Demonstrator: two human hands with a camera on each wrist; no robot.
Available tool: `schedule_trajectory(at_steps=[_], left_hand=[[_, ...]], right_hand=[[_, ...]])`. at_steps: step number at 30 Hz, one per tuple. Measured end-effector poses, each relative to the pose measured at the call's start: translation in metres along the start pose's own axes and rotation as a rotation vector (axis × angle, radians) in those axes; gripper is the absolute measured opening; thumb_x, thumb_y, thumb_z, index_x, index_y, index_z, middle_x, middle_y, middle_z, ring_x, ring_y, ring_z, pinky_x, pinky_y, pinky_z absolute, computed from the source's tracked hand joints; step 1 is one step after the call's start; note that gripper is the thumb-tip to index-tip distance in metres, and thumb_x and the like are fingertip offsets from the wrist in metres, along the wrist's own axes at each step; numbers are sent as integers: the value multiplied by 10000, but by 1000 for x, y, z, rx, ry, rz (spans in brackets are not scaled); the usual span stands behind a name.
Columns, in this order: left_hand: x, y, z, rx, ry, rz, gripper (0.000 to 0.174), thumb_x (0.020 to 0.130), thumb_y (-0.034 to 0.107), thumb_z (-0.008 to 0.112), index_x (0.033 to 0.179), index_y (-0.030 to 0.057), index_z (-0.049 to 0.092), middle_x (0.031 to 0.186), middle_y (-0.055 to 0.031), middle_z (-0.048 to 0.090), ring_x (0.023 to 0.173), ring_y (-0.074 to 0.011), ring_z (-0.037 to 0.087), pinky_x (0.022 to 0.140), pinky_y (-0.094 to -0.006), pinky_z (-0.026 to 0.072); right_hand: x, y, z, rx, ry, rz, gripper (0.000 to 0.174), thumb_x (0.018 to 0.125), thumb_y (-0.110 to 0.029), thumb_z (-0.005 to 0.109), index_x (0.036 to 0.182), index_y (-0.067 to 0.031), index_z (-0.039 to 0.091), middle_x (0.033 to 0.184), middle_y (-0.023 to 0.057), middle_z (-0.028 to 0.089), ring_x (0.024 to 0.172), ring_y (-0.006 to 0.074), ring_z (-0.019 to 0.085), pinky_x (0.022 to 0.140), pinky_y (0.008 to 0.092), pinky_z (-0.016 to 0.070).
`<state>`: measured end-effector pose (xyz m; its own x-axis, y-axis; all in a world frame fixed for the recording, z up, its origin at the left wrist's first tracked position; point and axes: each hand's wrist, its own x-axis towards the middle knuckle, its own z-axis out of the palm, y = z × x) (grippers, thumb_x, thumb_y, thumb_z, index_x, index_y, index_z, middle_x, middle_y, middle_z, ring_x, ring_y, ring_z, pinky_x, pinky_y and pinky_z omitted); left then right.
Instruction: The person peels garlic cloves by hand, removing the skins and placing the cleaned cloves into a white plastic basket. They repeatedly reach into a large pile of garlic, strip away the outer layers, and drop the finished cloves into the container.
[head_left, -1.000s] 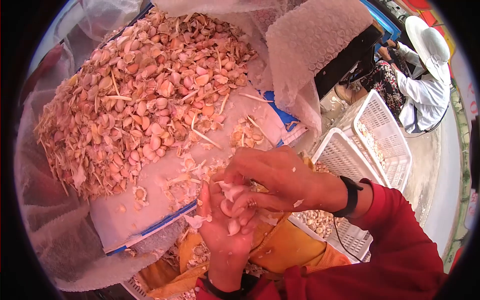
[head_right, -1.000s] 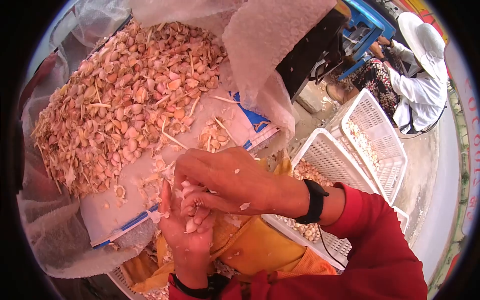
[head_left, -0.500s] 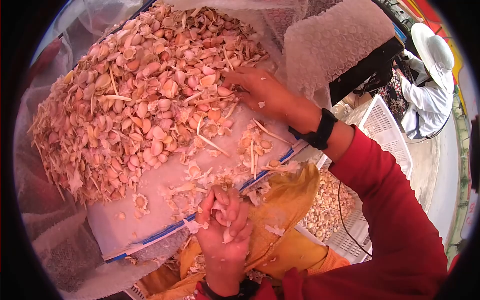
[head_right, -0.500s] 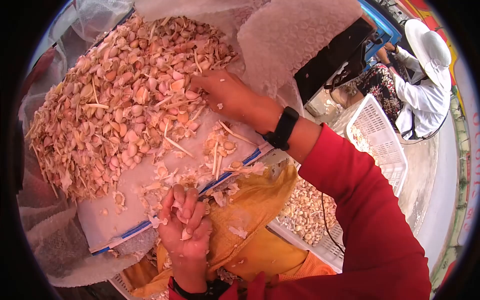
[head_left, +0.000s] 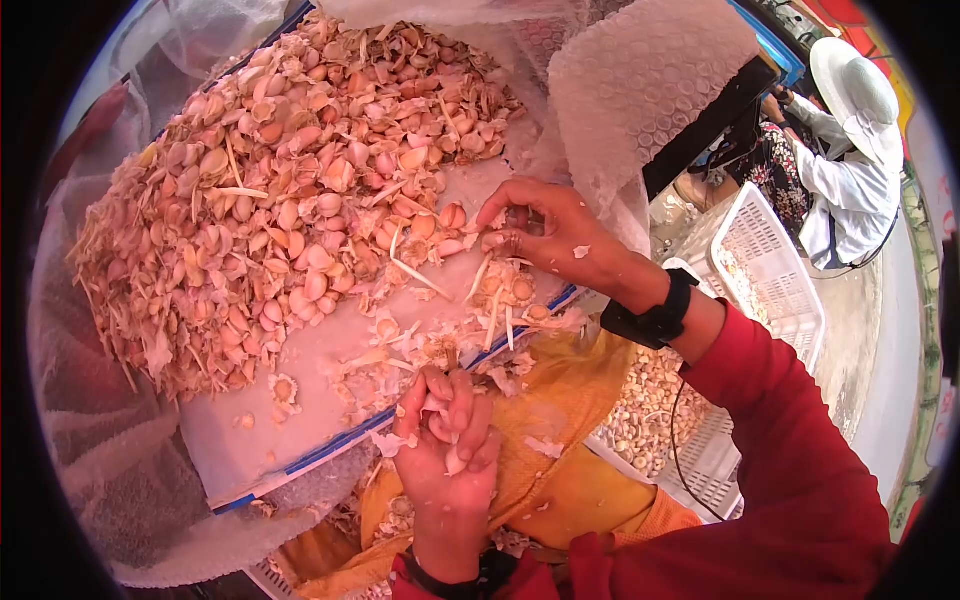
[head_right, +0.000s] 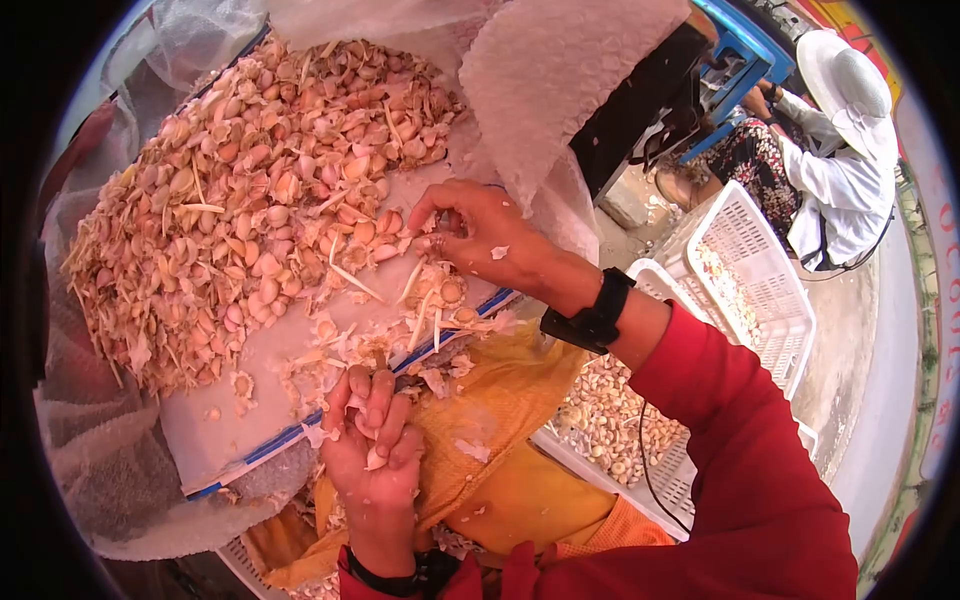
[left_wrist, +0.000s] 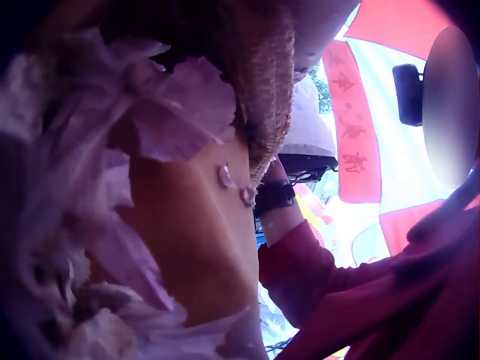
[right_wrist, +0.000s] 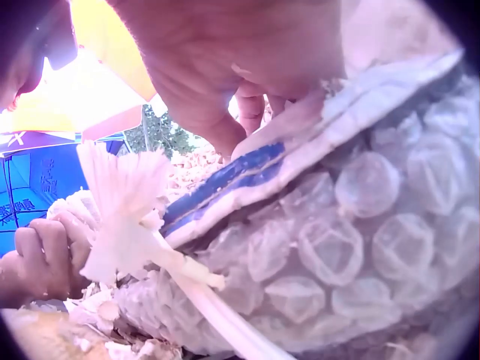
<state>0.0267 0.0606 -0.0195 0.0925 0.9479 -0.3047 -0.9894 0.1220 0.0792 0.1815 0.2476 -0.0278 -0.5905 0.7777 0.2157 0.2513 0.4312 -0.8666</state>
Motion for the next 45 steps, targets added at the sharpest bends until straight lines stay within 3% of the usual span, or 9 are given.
schedule_trajectory(at_steps=[6, 15, 21, 24, 29, 33, 36, 43, 45], left_hand=[[4, 1, 3, -7, 49, -3, 274, 1004, 242, 314, 844, 80, 467, 661, -43, 411, 433, -103, 316, 333, -228, 270], [6, -2, 2, 37, 93, 12, 274, 1001, 252, 320, 825, 84, 446, 654, -45, 407, 440, -106, 309, 338, -226, 276], [7, -3, 1, 42, 99, 18, 271, 998, 253, 328, 820, 82, 440, 652, -44, 402, 442, -109, 311, 341, -227, 280], [7, -1, -4, -14, 37, 30, 244, 993, 223, 310, 874, 45, 425, 694, -65, 399, 445, -134, 340, 337, -251, 271], [7, -5, 21, 139, 246, 58, 315, 991, 281, 340, 796, 71, 471, 660, -69, 441, 401, -113, 318, 315, -216, 280], [7, -4, 30, 125, 357, 71, 351, 986, 296, 333, 764, 60, 466, 671, -101, 469, 369, -113, 319, 280, -212, 261], [2, 7, 1, -60, 59, 33, 301, 993, 251, 314, 777, 58, 396, 733, -85, 408, 401, -112, 305, 291, -229, 256], [7, 7, 0, -66, 84, 26, 285, 980, 233, 327, 760, 68, 402, 685, -77, 407, 416, -121, 320, 304, -238, 281], [7, 9, -2, -55, 73, 27, 287, 975, 241, 339, 757, 69, 412, 684, -78, 413, 420, -124, 321, 313, -241, 293]], right_hand=[[-6, 3, -4, 396, 47, 187, 142, 802, -40, 643, 938, -34, 602, 775, 4, 507, 700, 56, 455, 623, 237, 404], [-17, -3, -19, -569, 377, -263, 280, 719, 25, 618, 959, -119, 614, 923, 78, 533, 885, 318, 486, 775, 387, 414], [-8, -8, -9, -627, -107, -285, 212, 753, -21, 634, 940, -122, 635, 841, 53, 534, 917, 273, 484, 766, 380, 396], [-7, -6, -8, -667, -121, -283, 181, 768, -27, 624, 932, -103, 623, 836, 65, 538, 878, 261, 497, 725, 365, 397], [-29, -63, 7, -67, -68, -261, 101, 842, -123, 619, 933, -82, 606, 824, 69, 516, 808, 259, 508, 733, 339, 397], [-33, -80, 26, -172, -89, -322, 117, 849, -107, 591, 950, -50, 576, 851, 87, 505, 804, 257, 502, 709, 342, 403], [3, -38, 7, -142, 87, -267, 180, 774, 32, 559, 935, -47, 545, 853, 123, 500, 819, 319, 500, 692, 374, 404], [20, 19, 0, -387, -64, -302, 180, 801, -21, 609, 981, -32, 610, 861, 76, 545, 813, 201, 540, 715, 313, 430], [10, 1, -2, -35, -97, -28, 206, 818, -41, 619, 1023, -37, 630, 864, 69, 554, 812, 184, 546, 711, 296, 435]])
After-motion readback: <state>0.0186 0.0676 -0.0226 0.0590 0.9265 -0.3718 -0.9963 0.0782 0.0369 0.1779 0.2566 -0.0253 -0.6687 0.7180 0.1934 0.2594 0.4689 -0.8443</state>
